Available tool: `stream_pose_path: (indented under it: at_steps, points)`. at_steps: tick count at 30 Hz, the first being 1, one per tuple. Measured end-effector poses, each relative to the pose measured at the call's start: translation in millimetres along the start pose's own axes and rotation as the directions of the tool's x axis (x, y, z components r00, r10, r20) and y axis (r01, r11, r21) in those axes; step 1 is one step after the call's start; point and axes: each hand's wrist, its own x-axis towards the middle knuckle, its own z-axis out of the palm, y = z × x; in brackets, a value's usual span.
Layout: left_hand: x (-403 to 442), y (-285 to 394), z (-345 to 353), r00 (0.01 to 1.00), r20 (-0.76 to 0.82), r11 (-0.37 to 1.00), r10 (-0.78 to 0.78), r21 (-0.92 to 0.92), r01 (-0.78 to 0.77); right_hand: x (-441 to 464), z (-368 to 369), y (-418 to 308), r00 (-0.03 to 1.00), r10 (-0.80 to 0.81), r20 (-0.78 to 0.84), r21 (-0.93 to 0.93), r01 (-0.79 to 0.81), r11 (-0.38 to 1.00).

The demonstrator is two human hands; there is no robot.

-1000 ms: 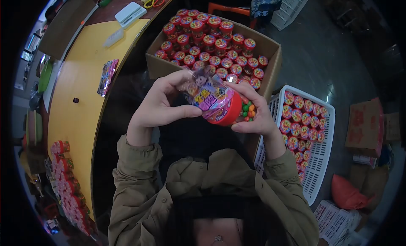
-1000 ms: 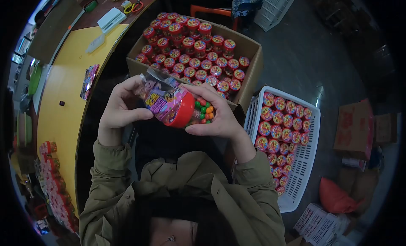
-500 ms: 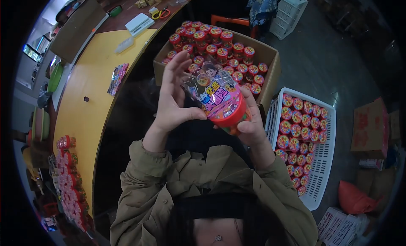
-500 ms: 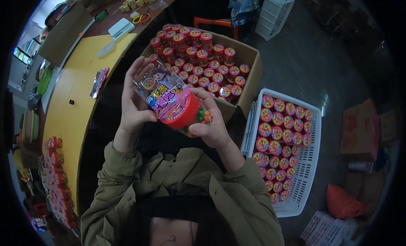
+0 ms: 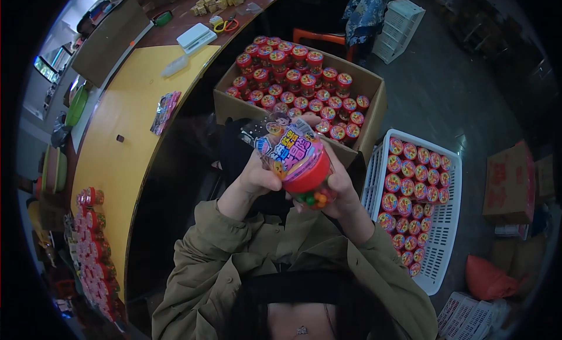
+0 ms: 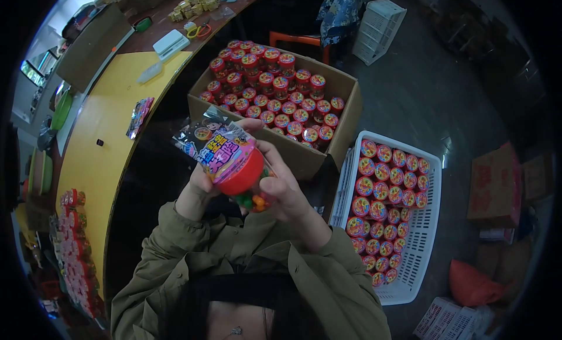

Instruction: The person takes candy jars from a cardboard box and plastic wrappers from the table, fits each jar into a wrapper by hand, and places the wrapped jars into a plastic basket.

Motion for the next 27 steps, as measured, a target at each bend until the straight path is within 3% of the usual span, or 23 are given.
stream_pose_path:
  at_steps: [1,3,5,7,9,10,11,12,14,16,18,22,26,27]
  points:
    - [1,-3,-5,0.999,0.05,1.0,0.004,-0.012,-0.003,-2,-3,0,0.99,0.094,0.1,0.111,-0.106,0.988]
    - [1,-8,-13,0.992,0.114,0.999,0.046,-0.021,-0.043,-3,3,1,0.993,0.088,0.082,0.098,-0.096,0.991]
    - [-3,-5,-6,0.998,0.055,1.0,0.015,0.003,-0.015,-2,8,4,0.994,0.083,0.064,0.089,-0.089,0.992]
    - [-4,-3,0,0.998,-0.041,0.994,0.05,0.102,-0.046,1,12,5,0.98,-0.139,-0.143,-0.2,0.109,0.974]
    - [-5,-3,-1,0.999,-0.043,0.995,0.018,0.097,-0.014,-1,13,3,0.972,-0.158,-0.175,-0.252,0.111,0.961]
    - [-5,-4,-2,0.999,-0.044,0.996,-0.017,0.091,0.021,-2,13,1,0.991,-0.049,-0.122,-0.141,0.031,0.989]
    - [-4,-10,-5,0.997,-0.009,0.993,0.081,0.088,-0.08,-4,12,-1,0.997,0.055,-0.057,-0.034,-0.057,0.998]
    - [-3,-16,-7,0.994,0.028,0.994,0.104,0.041,-0.106,-5,10,0,0.997,0.055,-0.058,-0.034,-0.057,0.998]
    - [-3,-22,-10,0.99,0.086,0.994,0.11,-0.04,-0.106,-6,5,3,0.96,0.271,0.07,0.306,-0.279,0.91]
    - [-8,-11,2,0.999,0.017,1.0,0.031,-0.001,-0.031,-6,11,-1,0.973,0.225,0.043,0.251,-0.229,0.941]
    - [-9,-3,11,0.995,-0.075,0.996,-0.069,0.057,0.073,-8,15,-5,0.993,0.054,-0.102,0.001,-0.054,0.999]
    - [-8,-13,6,0.994,-0.074,0.996,0.083,0.036,-0.08,-8,17,-1,0.99,-0.055,-0.126,-0.065,0.047,0.997]
    - [-10,-10,7,0.995,-0.098,1.0,-0.001,-0.009,0.0,-9,16,-2,0.981,-0.116,-0.157,-0.205,0.082,0.975]
    - [-11,-9,7,0.99,-0.137,0.998,-0.024,0.052,0.032,-9,15,-1,0.972,-0.158,-0.172,-0.268,0.109,0.957]
